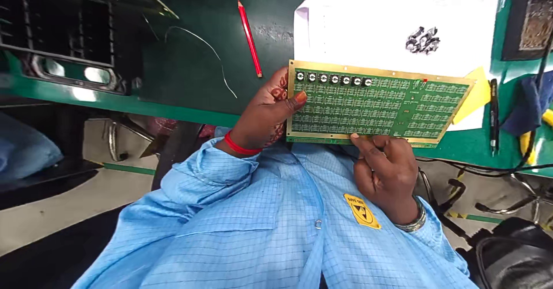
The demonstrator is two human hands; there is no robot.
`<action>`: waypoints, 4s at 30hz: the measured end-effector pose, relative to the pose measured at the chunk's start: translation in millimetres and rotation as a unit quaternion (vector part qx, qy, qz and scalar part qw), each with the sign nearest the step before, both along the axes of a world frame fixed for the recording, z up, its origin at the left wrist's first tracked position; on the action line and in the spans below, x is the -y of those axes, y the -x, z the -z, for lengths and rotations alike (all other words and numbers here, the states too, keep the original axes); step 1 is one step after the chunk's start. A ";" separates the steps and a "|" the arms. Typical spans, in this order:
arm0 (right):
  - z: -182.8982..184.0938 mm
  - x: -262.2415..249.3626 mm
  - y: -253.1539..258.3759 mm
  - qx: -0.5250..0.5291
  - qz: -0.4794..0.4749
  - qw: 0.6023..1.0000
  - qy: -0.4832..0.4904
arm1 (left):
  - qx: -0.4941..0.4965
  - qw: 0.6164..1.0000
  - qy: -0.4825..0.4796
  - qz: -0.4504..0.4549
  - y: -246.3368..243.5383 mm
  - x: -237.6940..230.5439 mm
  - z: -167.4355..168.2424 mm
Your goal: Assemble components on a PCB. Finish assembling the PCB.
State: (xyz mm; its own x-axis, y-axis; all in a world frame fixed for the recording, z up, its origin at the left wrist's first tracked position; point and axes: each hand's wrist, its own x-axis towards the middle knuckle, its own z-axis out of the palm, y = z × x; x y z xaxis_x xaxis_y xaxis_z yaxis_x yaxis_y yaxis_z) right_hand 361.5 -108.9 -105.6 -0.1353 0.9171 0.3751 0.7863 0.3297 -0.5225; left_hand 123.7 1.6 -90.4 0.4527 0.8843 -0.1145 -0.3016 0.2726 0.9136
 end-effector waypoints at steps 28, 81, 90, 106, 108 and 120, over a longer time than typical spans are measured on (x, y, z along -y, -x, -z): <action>-12.3 -15.5 22.4 0.045 -0.070 0.997 0.005 | 0.009 1.000 0.016 -0.001 0.4 0.5 -1.4; -12.6 -22.1 30.7 0.045 -0.076 0.996 0.002 | -0.031 0.994 -0.072 0.080 8.5 5.3 0.9; -11.5 -21.4 31.0 0.042 -0.075 0.996 -0.002 | -0.026 0.994 -0.074 0.077 8.9 5.5 2.7; -12.2 -21.5 31.8 0.049 -0.070 0.996 -0.006 | -0.056 0.995 -0.059 0.065 9.9 6.6 -0.6; -12.2 -21.4 31.7 0.049 -0.071 0.996 -0.006 | -0.055 0.994 -0.064 0.064 10.0 6.3 -0.3; -12.6 -21.1 31.7 0.046 -0.069 0.997 -0.004 | -0.042 0.994 -0.084 0.064 11.2 5.3 3.7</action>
State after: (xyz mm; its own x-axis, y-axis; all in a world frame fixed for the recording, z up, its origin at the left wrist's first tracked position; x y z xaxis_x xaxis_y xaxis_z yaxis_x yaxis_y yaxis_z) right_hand 329.7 -87.8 -93.1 -0.2937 0.8848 0.3617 0.7778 0.4411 -0.4477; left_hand 112.6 -3.6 -94.1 0.5574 0.8302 -0.0120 -0.1949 0.1449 0.9701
